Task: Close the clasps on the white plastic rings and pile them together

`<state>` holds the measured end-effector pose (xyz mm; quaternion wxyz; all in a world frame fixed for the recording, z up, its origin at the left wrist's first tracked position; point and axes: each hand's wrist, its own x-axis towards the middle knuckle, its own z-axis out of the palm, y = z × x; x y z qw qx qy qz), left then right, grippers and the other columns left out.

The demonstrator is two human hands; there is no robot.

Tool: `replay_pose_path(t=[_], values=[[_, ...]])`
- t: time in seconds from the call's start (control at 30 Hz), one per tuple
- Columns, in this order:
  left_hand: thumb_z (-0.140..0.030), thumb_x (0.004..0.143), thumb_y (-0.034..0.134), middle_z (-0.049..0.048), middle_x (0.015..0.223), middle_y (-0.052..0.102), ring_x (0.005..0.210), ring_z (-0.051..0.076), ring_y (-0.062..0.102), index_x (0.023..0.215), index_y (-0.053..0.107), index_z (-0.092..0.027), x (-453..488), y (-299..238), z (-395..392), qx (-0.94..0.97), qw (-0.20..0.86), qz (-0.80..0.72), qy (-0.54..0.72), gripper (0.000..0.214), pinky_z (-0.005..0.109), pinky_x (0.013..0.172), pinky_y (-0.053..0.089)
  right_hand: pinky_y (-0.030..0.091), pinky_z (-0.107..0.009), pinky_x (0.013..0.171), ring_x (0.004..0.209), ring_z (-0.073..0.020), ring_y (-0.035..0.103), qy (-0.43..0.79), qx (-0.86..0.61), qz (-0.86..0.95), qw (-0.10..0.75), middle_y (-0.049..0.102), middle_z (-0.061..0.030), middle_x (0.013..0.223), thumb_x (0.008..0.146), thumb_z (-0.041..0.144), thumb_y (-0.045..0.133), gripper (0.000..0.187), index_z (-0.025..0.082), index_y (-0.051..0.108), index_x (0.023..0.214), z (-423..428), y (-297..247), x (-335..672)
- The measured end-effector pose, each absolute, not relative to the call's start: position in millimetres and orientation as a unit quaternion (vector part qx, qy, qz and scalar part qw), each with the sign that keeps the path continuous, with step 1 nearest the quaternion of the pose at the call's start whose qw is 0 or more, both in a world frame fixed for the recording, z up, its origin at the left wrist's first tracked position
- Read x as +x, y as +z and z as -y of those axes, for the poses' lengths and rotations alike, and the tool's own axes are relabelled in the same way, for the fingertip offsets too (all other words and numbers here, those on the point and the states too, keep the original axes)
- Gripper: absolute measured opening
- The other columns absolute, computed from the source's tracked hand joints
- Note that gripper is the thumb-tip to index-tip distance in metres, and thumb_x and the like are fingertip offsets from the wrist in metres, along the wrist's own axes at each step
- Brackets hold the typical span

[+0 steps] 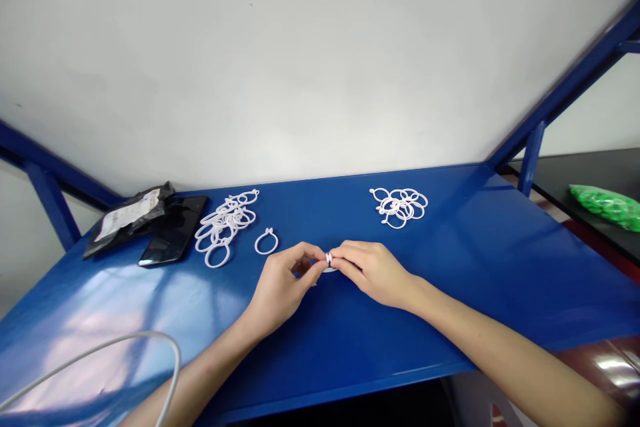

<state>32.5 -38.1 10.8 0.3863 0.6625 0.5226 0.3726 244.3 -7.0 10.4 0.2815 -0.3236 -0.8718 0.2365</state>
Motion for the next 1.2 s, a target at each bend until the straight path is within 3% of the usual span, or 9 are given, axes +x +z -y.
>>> replay_pose_path(t=[0.73, 1.2], values=[[-0.032, 0.087, 0.072, -0.0001, 0.076, 0.076, 0.055, 0.012, 0.068, 0.088, 0.077, -0.02, 40, 9, 41, 0.605, 0.414, -0.516, 0.443, 0.013, 0.022, 0.057, 0.056, 0.051, -0.029, 0.069, 0.076, -0.0167, 0.068, 0.084, -0.293, 0.907, 0.29, 0.074, -0.0045, 0.087, 0.111, 0.028, 0.038, 0.035, 0.018, 0.07, 0.101, 10, 11, 243], [-0.016, 0.091, 0.069, -0.0041, 0.067, 0.073, 0.055, 0.009, 0.067, 0.086, 0.073, -0.02, 34, 2, 44, 0.774, 0.244, -0.44, 0.385, 0.008, 0.017, 0.057, 0.051, 0.041, -0.032, 0.062, 0.069, -0.0179, 0.06, 0.005, -0.242, 0.95, 0.195, 0.068, -0.0028, 0.078, 0.105, 0.014, 0.046, 0.024, 0.016, 0.067, 0.093, 9, 1, 249]])
